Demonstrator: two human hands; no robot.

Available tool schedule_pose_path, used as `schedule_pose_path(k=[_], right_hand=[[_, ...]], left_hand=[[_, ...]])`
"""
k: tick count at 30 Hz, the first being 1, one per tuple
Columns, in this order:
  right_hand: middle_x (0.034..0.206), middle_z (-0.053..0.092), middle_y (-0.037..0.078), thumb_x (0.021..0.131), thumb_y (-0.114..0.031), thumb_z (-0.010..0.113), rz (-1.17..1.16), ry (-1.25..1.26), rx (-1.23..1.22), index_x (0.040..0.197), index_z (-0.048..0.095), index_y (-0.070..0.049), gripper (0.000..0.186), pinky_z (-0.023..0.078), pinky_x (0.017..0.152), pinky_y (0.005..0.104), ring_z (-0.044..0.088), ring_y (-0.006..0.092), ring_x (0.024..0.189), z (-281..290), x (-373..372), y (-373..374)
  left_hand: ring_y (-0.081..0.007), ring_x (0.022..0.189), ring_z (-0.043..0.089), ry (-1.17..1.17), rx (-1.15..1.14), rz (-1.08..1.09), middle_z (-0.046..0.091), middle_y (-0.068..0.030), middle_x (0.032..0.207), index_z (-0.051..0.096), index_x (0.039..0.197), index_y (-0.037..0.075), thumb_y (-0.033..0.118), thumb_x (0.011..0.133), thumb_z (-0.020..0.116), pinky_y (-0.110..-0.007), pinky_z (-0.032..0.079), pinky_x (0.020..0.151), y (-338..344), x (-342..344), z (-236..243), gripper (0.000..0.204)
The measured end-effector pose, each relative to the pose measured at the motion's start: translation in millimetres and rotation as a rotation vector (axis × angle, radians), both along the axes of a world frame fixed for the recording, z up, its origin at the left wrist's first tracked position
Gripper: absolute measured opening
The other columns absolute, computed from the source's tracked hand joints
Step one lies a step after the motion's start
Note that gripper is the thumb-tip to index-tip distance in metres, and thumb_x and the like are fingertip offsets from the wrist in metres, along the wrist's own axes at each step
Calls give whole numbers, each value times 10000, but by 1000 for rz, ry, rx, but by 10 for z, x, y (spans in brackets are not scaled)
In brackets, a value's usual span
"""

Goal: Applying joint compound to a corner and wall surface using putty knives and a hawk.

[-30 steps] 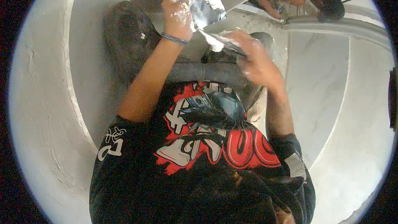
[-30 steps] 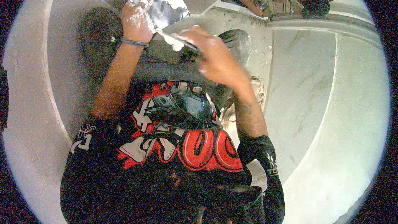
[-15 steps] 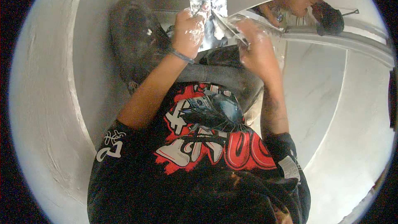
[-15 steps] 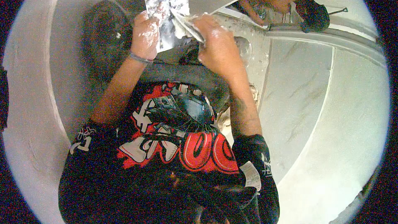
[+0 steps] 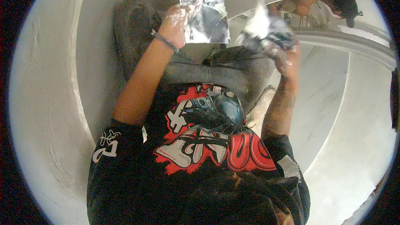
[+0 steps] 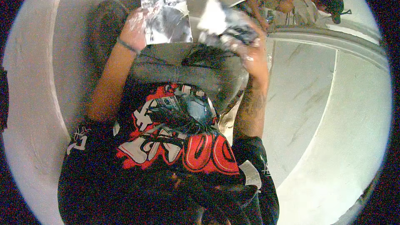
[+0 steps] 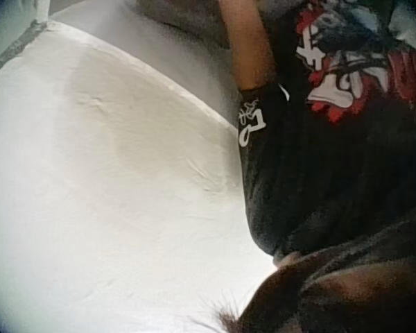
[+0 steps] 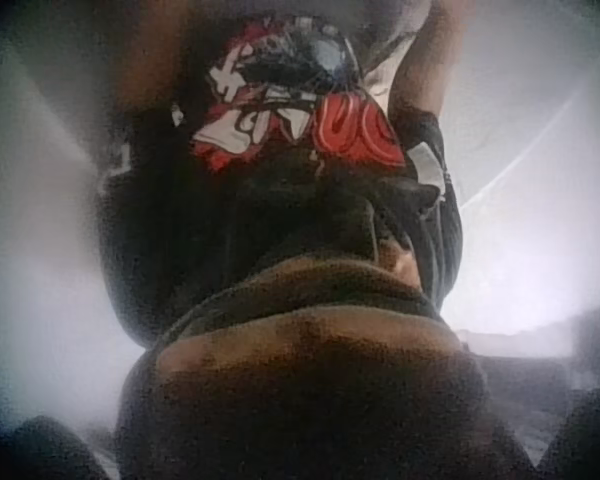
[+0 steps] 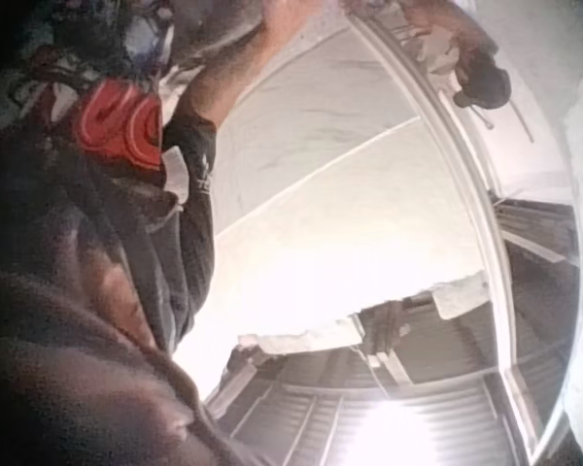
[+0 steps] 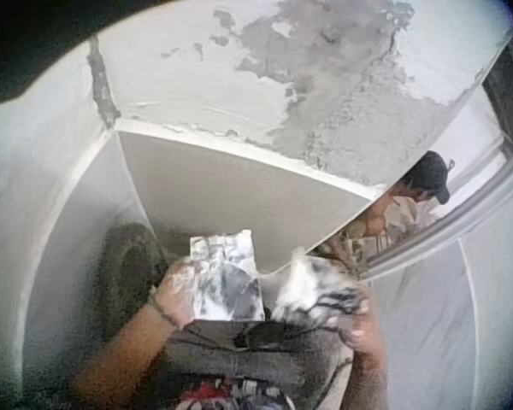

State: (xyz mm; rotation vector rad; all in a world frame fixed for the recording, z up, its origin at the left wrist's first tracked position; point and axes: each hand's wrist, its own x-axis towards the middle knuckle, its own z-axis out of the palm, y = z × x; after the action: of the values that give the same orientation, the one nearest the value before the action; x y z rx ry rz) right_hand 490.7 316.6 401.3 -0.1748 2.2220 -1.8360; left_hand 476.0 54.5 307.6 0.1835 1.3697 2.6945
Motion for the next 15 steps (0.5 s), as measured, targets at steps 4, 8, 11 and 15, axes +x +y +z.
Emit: schedule_pose_path(k=[4,8,11,15], right_hand=[[1222,415,143,635,23,556,-8,320,135,1209,392,-35,600,355,919,368,421,249,1117,120,128,-259],[1273,301,260,624,70,517,246,694,755,1237,340,-30,646,304,949,436,266,410,1204,-85,346,-455],[1264,305,262,574,114,498,247,503,778,1220,351,-44,681,322,940,420,273,435,1181,-248,407,-426],[1255,336,236,533,136,503,345,390,914,1224,349,-74,738,339,926,405,286,390,1194,-492,234,-212]], left_hand=[[-161,828,571,-445,389,-30,597,-67,918,561,995,9,74,816,439,-268,463,763,197,212,194,226],[-191,827,593,-469,501,-59,607,-70,922,570,978,15,79,749,531,-320,488,746,227,300,234,240],[-193,853,577,-476,488,-80,595,-84,926,561,991,14,76,773,500,-319,479,758,222,380,313,235],[-209,877,565,-321,346,51,586,-104,961,534,1029,-2,84,776,485,-325,460,791,56,406,-160,272]])
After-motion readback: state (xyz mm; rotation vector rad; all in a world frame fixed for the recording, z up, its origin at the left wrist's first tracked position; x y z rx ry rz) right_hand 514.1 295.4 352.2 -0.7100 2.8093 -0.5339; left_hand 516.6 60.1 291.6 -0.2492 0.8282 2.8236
